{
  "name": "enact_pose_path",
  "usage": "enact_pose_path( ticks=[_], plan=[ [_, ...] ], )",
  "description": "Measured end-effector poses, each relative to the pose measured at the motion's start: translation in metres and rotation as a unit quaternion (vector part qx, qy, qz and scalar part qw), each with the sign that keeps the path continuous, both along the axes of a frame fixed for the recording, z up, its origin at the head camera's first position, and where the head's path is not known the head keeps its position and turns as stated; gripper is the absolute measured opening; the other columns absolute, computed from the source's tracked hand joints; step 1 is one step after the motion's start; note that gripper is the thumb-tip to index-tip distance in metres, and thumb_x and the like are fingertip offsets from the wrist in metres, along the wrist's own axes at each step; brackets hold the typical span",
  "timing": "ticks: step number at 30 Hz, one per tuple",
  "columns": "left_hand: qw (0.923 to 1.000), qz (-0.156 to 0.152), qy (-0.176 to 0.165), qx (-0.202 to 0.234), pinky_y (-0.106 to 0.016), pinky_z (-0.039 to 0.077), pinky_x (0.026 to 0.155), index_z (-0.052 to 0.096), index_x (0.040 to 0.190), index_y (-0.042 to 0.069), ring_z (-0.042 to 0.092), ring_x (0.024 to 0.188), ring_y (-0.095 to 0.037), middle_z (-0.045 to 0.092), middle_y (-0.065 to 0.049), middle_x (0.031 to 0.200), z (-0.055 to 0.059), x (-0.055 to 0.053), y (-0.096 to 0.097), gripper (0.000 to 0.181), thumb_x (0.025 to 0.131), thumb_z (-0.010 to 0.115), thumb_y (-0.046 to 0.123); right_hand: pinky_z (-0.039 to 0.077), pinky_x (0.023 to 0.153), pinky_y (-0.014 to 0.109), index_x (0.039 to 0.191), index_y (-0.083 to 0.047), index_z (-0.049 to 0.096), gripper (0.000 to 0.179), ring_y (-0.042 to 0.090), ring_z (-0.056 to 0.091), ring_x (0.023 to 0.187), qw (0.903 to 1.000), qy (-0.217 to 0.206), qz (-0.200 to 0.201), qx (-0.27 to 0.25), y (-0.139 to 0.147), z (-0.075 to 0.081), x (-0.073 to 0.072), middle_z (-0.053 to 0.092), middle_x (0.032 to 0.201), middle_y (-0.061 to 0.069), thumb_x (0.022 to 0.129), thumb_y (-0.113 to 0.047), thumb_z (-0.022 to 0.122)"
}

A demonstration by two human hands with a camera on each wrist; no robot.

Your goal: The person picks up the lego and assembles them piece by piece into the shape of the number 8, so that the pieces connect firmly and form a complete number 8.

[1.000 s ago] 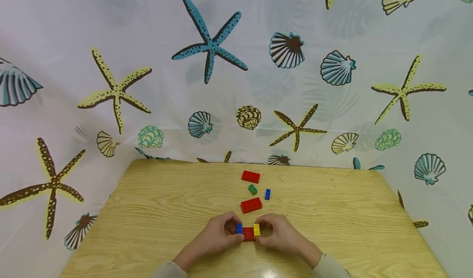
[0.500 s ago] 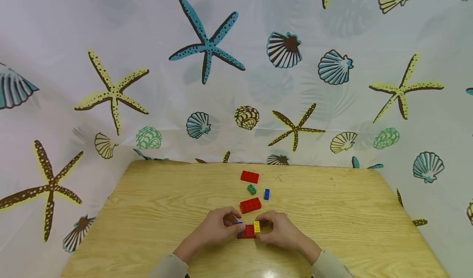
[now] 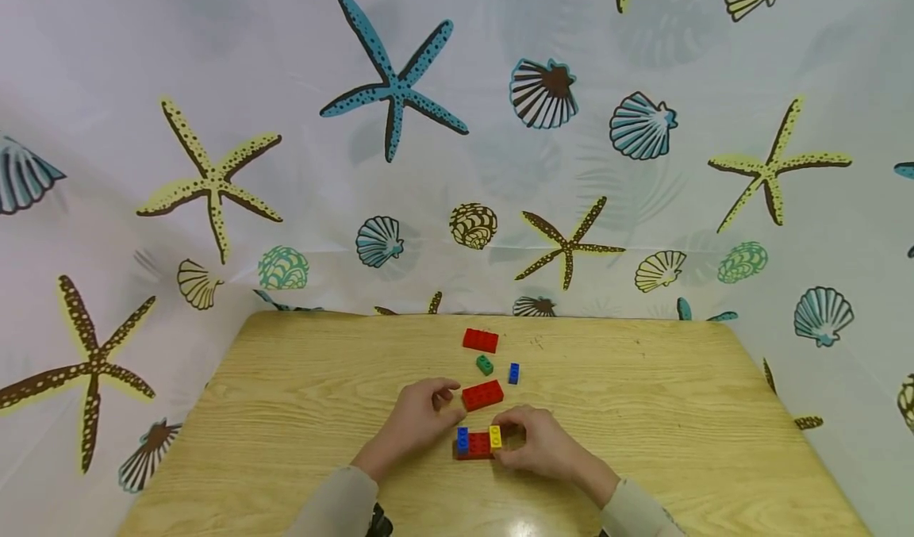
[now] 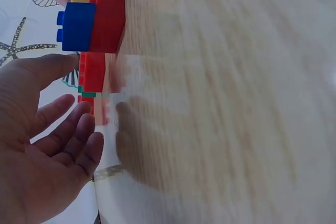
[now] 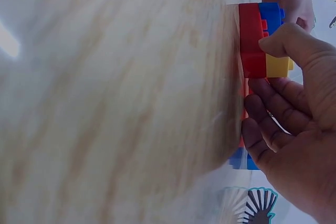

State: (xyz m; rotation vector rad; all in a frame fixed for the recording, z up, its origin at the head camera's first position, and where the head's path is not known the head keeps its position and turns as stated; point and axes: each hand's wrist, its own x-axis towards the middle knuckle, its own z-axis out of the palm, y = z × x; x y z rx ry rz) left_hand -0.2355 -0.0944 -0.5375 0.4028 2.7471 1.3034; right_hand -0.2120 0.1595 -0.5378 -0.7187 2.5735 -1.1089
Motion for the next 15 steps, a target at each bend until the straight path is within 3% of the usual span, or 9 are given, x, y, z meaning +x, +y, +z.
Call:
enact_pose_path(
  ticks=[15],
  plan=[
    [0.9986, 0.001, -0.004, -0.052, -0.037, 0.052, 0.080, 0.072, 0.128, 0.009, 0.056, 0.086, -0.018, 0.069, -0.004, 0.102, -0.011, -0.017, 0.012, 0.046, 0.090, 0.084, 0.032, 0.055, 0.098, 0.037, 0.124, -0.008, 0.074, 0.041, 0.020, 0.066, 0.111, 0.9999, 0.016, 0.004, -0.001, 0.000, -0.002, -0.002, 0.074, 0.119, 0.001, 0.089, -0.027, 0.082]
  ],
)
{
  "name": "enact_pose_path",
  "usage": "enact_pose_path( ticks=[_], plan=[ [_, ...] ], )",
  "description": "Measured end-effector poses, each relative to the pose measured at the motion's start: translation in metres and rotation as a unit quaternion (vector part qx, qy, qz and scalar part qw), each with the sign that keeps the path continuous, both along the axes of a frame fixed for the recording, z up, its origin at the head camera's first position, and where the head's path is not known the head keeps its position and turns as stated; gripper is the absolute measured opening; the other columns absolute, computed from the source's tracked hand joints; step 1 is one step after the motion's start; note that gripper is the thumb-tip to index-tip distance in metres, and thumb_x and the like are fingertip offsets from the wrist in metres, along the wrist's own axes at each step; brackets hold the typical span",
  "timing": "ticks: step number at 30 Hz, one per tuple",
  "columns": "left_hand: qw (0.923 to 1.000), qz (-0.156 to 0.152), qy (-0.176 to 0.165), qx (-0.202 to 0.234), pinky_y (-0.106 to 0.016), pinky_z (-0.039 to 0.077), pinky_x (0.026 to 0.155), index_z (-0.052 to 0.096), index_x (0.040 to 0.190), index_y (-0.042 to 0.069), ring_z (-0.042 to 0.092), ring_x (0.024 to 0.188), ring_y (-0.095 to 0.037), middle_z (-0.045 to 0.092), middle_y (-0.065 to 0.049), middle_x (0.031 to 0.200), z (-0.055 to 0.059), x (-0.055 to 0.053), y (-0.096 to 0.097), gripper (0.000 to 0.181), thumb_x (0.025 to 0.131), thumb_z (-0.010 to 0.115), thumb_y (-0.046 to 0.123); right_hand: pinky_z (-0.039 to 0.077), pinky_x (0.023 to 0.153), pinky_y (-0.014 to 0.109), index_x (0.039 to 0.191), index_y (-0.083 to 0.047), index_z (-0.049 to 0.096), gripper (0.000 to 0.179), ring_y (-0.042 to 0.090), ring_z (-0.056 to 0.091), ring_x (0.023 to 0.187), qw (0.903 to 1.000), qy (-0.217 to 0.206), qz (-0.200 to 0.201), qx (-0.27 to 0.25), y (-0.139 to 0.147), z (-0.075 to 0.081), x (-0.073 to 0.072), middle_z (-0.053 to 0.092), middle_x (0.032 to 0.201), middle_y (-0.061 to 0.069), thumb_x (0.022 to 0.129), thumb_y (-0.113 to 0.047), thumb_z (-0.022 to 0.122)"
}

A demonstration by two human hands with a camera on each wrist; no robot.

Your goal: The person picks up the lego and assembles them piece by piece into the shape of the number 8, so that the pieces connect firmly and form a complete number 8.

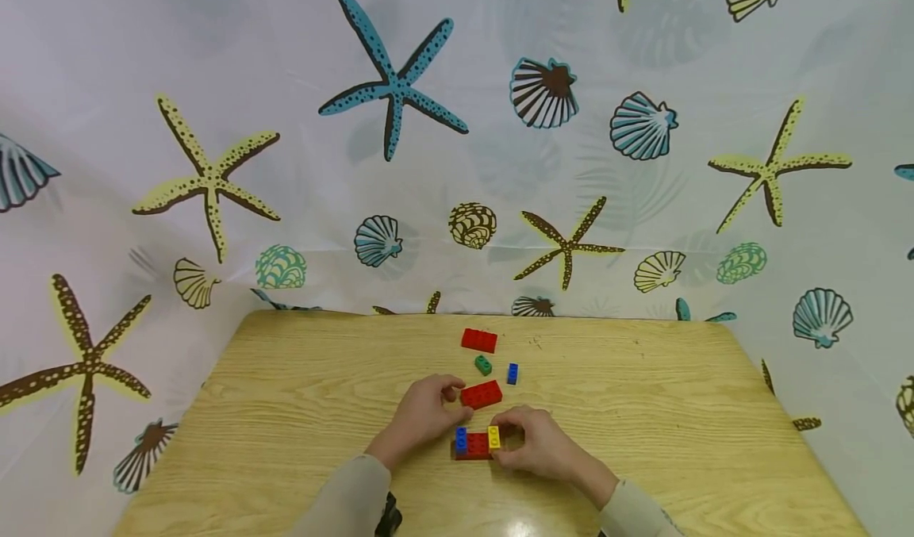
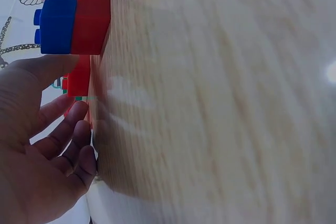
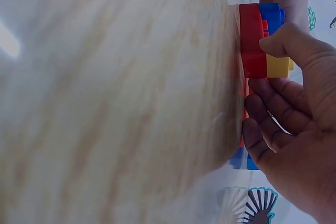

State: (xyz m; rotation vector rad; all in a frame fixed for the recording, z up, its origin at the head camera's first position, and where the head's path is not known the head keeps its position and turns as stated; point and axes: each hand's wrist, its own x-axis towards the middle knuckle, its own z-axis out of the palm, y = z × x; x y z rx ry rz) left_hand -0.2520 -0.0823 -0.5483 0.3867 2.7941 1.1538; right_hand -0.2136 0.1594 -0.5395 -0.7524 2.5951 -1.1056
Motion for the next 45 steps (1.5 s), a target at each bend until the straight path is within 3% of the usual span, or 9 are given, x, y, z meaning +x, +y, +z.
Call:
enact_pose_path(
  ticks=[14, 28, 39, 45],
  plan=[
    [0.9995, 0.004, 0.009, -0.029, -0.036, 0.051, 0.079, 0.076, 0.121, 0.010, 0.055, 0.085, -0.017, 0.065, -0.001, 0.098, 0.001, -0.002, 0.001, 0.039, 0.089, 0.085, 0.031, 0.054, 0.103, 0.040, 0.126, -0.009, 0.074, 0.042, 0.021, 0.066, 0.117, 1.0000, -0.004, -0.004, 0.006, -0.002, 0.000, 0.000, 0.074, 0.123, 0.001, 0.089, -0.027, 0.081],
    [0.9998, 0.004, 0.008, 0.018, -0.029, 0.051, 0.078, 0.075, 0.121, 0.014, 0.056, 0.088, -0.015, 0.070, 0.002, 0.104, 0.004, 0.000, -0.007, 0.035, 0.091, 0.084, 0.031, 0.054, 0.103, 0.037, 0.125, -0.008, 0.074, 0.041, 0.022, 0.066, 0.116, 0.9999, -0.001, 0.002, 0.010, -0.002, 0.000, 0.000, 0.074, 0.123, 0.001, 0.090, -0.028, 0.082],
    [0.9983, -0.034, 0.016, 0.045, -0.030, 0.057, 0.083, 0.075, 0.118, 0.012, 0.062, 0.094, -0.015, 0.072, 0.001, 0.105, 0.022, 0.008, -0.012, 0.037, 0.090, 0.085, 0.033, 0.054, 0.102, 0.036, 0.126, -0.007, 0.074, 0.042, 0.020, 0.065, 0.115, 1.0000, -0.007, 0.002, 0.001, 0.000, 0.001, -0.001, 0.074, 0.123, 0.001, 0.090, -0.028, 0.082],
    [0.9960, -0.058, 0.017, 0.067, -0.028, 0.056, 0.082, 0.075, 0.117, 0.012, 0.063, 0.095, -0.013, 0.073, 0.002, 0.106, 0.026, 0.012, -0.015, 0.035, 0.090, 0.085, 0.031, 0.054, 0.100, 0.034, 0.128, -0.005, 0.073, 0.045, 0.021, 0.065, 0.113, 0.9999, -0.013, 0.007, 0.002, 0.000, 0.002, -0.001, 0.073, 0.121, 0.000, 0.090, -0.028, 0.082]
  ],
)
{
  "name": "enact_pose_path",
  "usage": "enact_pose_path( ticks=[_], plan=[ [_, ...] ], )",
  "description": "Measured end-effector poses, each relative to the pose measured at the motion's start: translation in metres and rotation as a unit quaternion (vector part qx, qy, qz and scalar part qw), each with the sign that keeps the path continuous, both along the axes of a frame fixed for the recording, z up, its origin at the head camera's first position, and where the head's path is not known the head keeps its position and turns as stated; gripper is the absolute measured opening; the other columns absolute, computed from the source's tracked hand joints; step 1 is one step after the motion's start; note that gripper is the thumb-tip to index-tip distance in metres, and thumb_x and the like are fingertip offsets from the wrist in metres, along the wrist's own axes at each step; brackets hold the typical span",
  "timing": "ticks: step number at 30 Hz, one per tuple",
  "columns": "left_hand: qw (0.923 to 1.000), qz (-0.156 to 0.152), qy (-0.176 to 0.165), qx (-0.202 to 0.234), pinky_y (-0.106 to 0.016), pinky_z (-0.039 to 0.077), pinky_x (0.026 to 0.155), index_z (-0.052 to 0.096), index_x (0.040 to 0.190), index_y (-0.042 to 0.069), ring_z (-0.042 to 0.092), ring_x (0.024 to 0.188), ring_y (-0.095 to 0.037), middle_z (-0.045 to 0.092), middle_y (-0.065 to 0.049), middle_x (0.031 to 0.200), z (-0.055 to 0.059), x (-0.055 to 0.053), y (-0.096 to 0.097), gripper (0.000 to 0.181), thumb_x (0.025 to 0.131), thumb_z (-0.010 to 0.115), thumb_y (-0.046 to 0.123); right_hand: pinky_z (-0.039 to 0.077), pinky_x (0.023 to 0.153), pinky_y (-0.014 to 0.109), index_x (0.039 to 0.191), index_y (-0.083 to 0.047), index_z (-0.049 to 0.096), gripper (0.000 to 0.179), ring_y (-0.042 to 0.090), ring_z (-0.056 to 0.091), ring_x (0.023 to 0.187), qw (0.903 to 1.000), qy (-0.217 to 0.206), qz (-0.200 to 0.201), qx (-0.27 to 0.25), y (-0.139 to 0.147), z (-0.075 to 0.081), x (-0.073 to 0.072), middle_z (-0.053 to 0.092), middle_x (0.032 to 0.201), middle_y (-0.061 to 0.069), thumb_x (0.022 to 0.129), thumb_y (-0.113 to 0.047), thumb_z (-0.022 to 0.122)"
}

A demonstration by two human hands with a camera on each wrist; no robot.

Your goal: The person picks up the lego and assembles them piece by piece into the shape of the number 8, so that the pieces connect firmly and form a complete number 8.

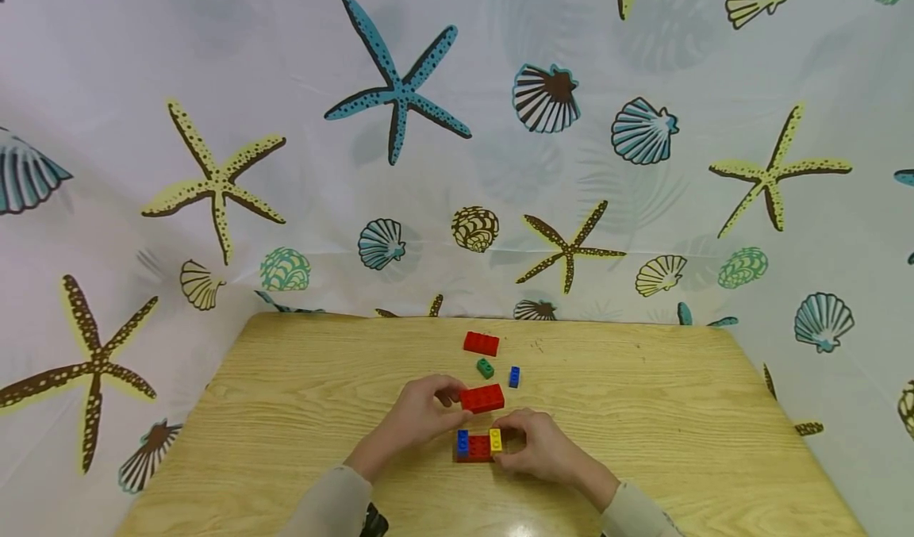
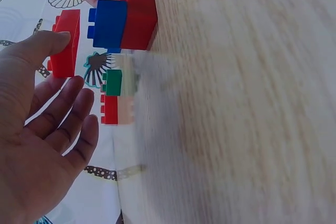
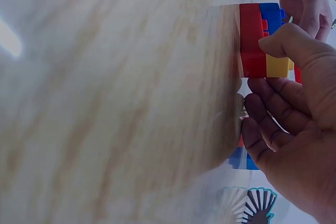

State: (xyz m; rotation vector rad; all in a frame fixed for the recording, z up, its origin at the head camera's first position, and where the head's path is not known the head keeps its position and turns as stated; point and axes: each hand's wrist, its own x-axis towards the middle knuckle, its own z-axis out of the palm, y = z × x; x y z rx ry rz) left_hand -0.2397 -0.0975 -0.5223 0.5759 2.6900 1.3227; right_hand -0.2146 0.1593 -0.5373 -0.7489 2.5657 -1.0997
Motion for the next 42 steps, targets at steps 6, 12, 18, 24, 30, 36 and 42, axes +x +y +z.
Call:
enact_pose_path(
  ticks=[6, 12, 18, 24, 30, 36, 42],
  plan=[
    [0.9997, -0.019, 0.014, 0.008, -0.028, 0.056, 0.084, 0.075, 0.116, 0.012, 0.065, 0.096, -0.015, 0.072, 0.001, 0.107, 0.004, 0.004, 0.000, 0.033, 0.091, 0.084, 0.031, 0.054, 0.100, 0.034, 0.126, -0.007, 0.073, 0.042, 0.019, 0.064, 0.113, 1.0000, 0.001, 0.000, 0.000, 0.001, -0.001, 0.000, 0.072, 0.123, 0.000, 0.090, -0.027, 0.082],
    [0.9994, -0.027, 0.002, 0.021, -0.025, 0.053, 0.077, 0.075, 0.117, 0.013, 0.065, 0.099, -0.020, 0.072, 0.002, 0.107, 0.008, 0.012, -0.002, 0.032, 0.091, 0.084, 0.029, 0.054, 0.099, 0.035, 0.121, -0.009, 0.075, 0.037, 0.018, 0.064, 0.110, 1.0000, -0.004, -0.005, 0.000, 0.000, -0.001, 0.000, 0.072, 0.120, -0.001, 0.089, -0.028, 0.083],
    [0.9986, -0.040, -0.006, 0.035, -0.024, 0.052, 0.074, 0.075, 0.117, 0.015, 0.065, 0.098, -0.020, 0.073, 0.003, 0.107, 0.005, 0.019, -0.004, 0.031, 0.091, 0.084, 0.031, 0.053, 0.099, 0.036, 0.118, -0.010, 0.075, 0.035, 0.018, 0.064, 0.109, 1.0000, -0.001, -0.008, -0.005, 0.000, -0.002, 0.000, 0.074, 0.118, -0.003, 0.090, -0.029, 0.083],
    [0.9980, -0.046, -0.015, 0.040, -0.024, 0.052, 0.074, 0.075, 0.116, 0.014, 0.066, 0.096, -0.020, 0.073, 0.003, 0.107, 0.001, 0.022, -0.005, 0.031, 0.091, 0.084, 0.030, 0.051, 0.095, 0.030, 0.116, -0.013, 0.075, 0.032, 0.014, 0.061, 0.104, 0.9999, 0.007, -0.010, -0.003, 0.001, -0.003, 0.000, 0.073, 0.114, -0.006, 0.089, -0.029, 0.083],
    [0.9978, -0.056, -0.018, 0.030, -0.024, 0.051, 0.075, 0.075, 0.114, 0.016, 0.067, 0.095, -0.021, 0.073, 0.005, 0.104, 0.000, 0.025, -0.007, 0.029, 0.091, 0.085, 0.029, 0.046, 0.085, 0.026, 0.112, -0.015, 0.075, 0.028, 0.014, 0.055, 0.095, 0.9999, 0.000, -0.013, -0.006, 0.001, -0.002, 0.001, 0.071, 0.108, -0.008, 0.089, -0.027, 0.083],
    [0.9971, -0.066, -0.022, 0.030, -0.024, 0.051, 0.076, 0.076, 0.115, 0.015, 0.068, 0.095, -0.021, 0.074, 0.005, 0.104, -0.001, 0.028, -0.009, 0.030, 0.090, 0.085, 0.029, 0.044, 0.078, 0.025, 0.112, -0.015, 0.075, 0.027, 0.015, 0.054, 0.091, 0.9999, 0.001, -0.008, -0.007, 0.002, -0.001, 0.002, 0.070, 0.104, -0.007, 0.088, -0.024, 0.084],
    [0.9964, -0.077, -0.021, 0.031, -0.024, 0.052, 0.077, 0.076, 0.116, 0.014, 0.067, 0.095, -0.019, 0.074, 0.003, 0.106, -0.001, 0.029, -0.009, 0.031, 0.090, 0.085, 0.029, 0.044, 0.079, 0.025, 0.116, -0.016, 0.076, 0.029, 0.014, 0.055, 0.092, 0.9999, -0.001, -0.010, -0.005, 0.001, 0.000, 0.001, 0.071, 0.107, -0.008, 0.088, -0.023, 0.084]
  ],
)
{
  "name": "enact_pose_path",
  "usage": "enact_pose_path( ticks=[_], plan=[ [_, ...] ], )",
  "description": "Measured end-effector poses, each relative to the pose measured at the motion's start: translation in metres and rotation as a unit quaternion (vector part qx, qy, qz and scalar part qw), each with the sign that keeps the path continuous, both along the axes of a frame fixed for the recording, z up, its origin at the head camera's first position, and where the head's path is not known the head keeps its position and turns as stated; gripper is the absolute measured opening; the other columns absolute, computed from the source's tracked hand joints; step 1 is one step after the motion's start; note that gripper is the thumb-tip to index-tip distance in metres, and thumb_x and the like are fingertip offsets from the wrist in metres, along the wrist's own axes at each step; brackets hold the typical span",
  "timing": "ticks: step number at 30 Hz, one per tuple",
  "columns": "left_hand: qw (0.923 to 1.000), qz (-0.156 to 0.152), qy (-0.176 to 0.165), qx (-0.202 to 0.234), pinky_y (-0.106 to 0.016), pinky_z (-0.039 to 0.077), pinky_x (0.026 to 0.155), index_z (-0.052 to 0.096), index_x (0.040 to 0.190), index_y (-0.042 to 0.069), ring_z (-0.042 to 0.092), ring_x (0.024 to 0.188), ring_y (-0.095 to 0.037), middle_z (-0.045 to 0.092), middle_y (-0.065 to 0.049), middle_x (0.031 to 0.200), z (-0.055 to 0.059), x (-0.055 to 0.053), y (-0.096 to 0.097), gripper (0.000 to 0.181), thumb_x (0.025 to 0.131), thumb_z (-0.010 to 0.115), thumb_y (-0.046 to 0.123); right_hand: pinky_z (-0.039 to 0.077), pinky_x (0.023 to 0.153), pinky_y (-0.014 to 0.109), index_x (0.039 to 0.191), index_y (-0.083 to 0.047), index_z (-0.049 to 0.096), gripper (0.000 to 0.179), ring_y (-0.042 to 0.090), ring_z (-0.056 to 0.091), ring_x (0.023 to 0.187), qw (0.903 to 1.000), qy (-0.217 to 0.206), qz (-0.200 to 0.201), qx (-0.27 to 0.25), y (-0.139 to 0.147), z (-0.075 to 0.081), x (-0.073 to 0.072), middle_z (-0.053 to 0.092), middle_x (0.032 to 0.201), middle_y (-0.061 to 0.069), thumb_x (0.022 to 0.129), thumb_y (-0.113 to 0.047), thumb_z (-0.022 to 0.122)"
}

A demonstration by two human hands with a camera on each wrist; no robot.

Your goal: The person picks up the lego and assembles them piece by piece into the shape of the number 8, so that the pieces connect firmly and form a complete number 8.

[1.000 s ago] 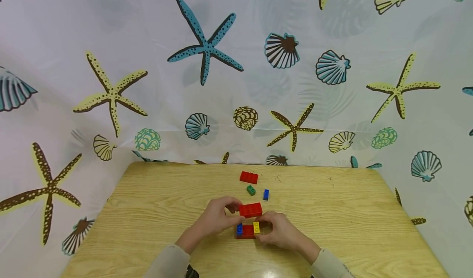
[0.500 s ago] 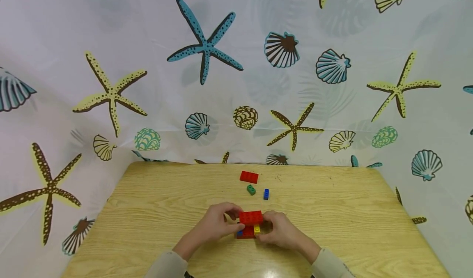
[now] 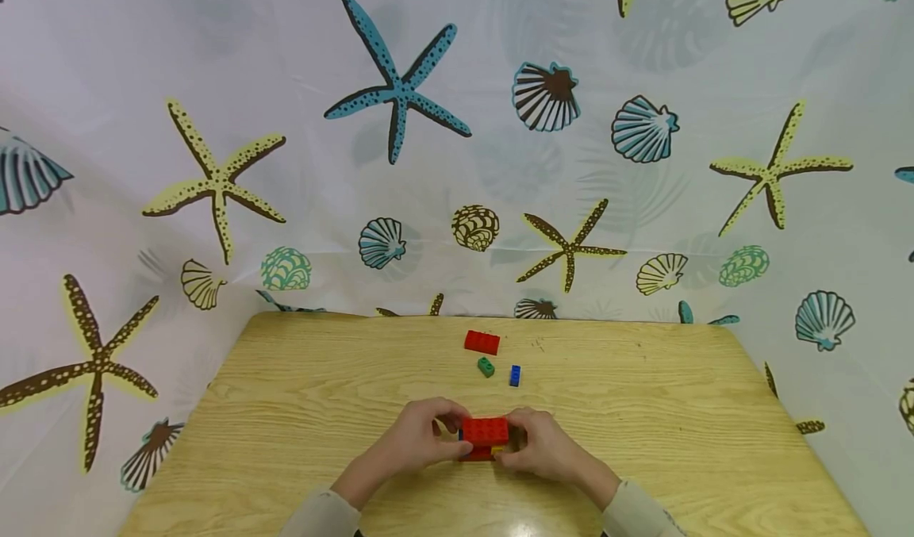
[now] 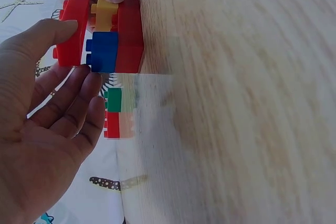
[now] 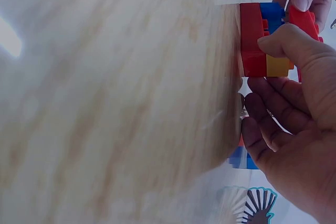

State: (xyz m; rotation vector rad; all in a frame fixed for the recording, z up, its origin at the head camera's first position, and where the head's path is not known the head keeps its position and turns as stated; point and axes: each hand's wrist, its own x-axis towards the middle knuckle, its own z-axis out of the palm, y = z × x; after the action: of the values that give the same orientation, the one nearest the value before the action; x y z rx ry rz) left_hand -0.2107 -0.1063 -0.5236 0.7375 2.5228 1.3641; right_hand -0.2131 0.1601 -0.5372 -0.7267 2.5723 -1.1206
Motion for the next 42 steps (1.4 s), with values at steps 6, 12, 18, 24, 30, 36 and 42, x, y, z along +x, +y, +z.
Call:
enact_pose_path(
  ticks=[6, 12, 18, 24, 30, 36, 42],
  plan=[
    [0.9999, -0.005, 0.007, -0.006, -0.025, 0.051, 0.076, 0.076, 0.115, 0.013, 0.067, 0.095, -0.020, 0.074, 0.001, 0.107, -0.0003, 0.0003, -0.0003, 0.032, 0.089, 0.086, 0.028, 0.046, 0.087, 0.026, 0.120, -0.016, 0.076, 0.034, 0.012, 0.057, 0.099, 1.0000, 0.001, 0.001, 0.005, -0.0003, -0.0003, -0.0003, 0.073, 0.113, -0.008, 0.089, -0.025, 0.084],
    [0.9998, -0.004, 0.011, -0.018, -0.024, 0.051, 0.075, 0.077, 0.114, 0.012, 0.067, 0.096, -0.021, 0.073, 0.000, 0.107, 0.0007, 0.0005, -0.0009, 0.031, 0.089, 0.086, 0.028, 0.046, 0.084, 0.025, 0.122, -0.014, 0.076, 0.036, 0.012, 0.056, 0.097, 1.0000, -0.001, 0.002, 0.005, -0.0002, -0.0015, -0.0010, 0.073, 0.114, -0.007, 0.089, -0.026, 0.084],
    [0.9998, -0.009, 0.007, -0.018, -0.027, 0.054, 0.076, 0.077, 0.114, 0.011, 0.067, 0.096, -0.022, 0.073, -0.001, 0.107, 0.0022, -0.0001, -0.0016, 0.031, 0.089, 0.087, 0.027, 0.047, 0.085, 0.025, 0.121, -0.014, 0.076, 0.036, 0.012, 0.058, 0.098, 1.0000, 0.008, 0.002, 0.001, -0.0001, -0.0021, -0.0005, 0.074, 0.113, -0.006, 0.088, -0.026, 0.084],
    [0.9995, -0.013, 0.012, -0.026, -0.031, 0.058, 0.079, 0.078, 0.115, 0.011, 0.068, 0.096, -0.020, 0.074, 0.000, 0.105, 0.0016, -0.0024, -0.0022, 0.032, 0.088, 0.087, 0.027, 0.047, 0.085, 0.025, 0.120, -0.013, 0.077, 0.036, 0.012, 0.057, 0.098, 1.0000, 0.007, 0.002, -0.003, 0.0000, -0.0015, -0.0002, 0.073, 0.112, -0.006, 0.088, -0.025, 0.084],
    [0.9995, -0.018, 0.008, -0.027, -0.033, 0.060, 0.080, 0.078, 0.115, 0.010, 0.068, 0.095, -0.020, 0.074, 0.000, 0.105, 0.0023, -0.0035, -0.0028, 0.032, 0.088, 0.087, 0.026, 0.048, 0.088, 0.026, 0.122, -0.012, 0.076, 0.037, 0.013, 0.058, 0.101, 1.0000, 0.002, 0.000, -0.001, 0.0004, -0.0008, -0.0006, 0.073, 0.116, -0.005, 0.088, -0.025, 0.084],
    [0.9992, -0.017, 0.002, -0.035, -0.031, 0.059, 0.082, 0.079, 0.115, 0.011, 0.068, 0.095, -0.017, 0.073, 0.003, 0.103, 0.0025, -0.0041, -0.0030, 0.030, 0.089, 0.086, 0.025, 0.048, 0.091, 0.027, 0.123, -0.011, 0.076, 0.039, 0.013, 0.059, 0.104, 1.0000, -0.002, 0.002, 0.001, 0.0003, -0.0007, -0.0006, 0.073, 0.117, -0.004, 0.089, -0.026, 0.083],
    [0.9991, -0.023, -0.006, -0.035, -0.033, 0.059, 0.085, 0.079, 0.115, 0.011, 0.068, 0.096, -0.017, 0.075, 0.003, 0.104, 0.0043, -0.0057, -0.0028, 0.030, 0.090, 0.086, 0.025, 0.048, 0.089, 0.026, 0.124, -0.011, 0.076, 0.039, 0.012, 0.058, 0.102, 1.0000, 0.003, 0.002, 0.003, 0.0003, 0.0006, -0.0009, 0.074, 0.117, -0.004, 0.089, -0.025, 0.083]
  ],
)
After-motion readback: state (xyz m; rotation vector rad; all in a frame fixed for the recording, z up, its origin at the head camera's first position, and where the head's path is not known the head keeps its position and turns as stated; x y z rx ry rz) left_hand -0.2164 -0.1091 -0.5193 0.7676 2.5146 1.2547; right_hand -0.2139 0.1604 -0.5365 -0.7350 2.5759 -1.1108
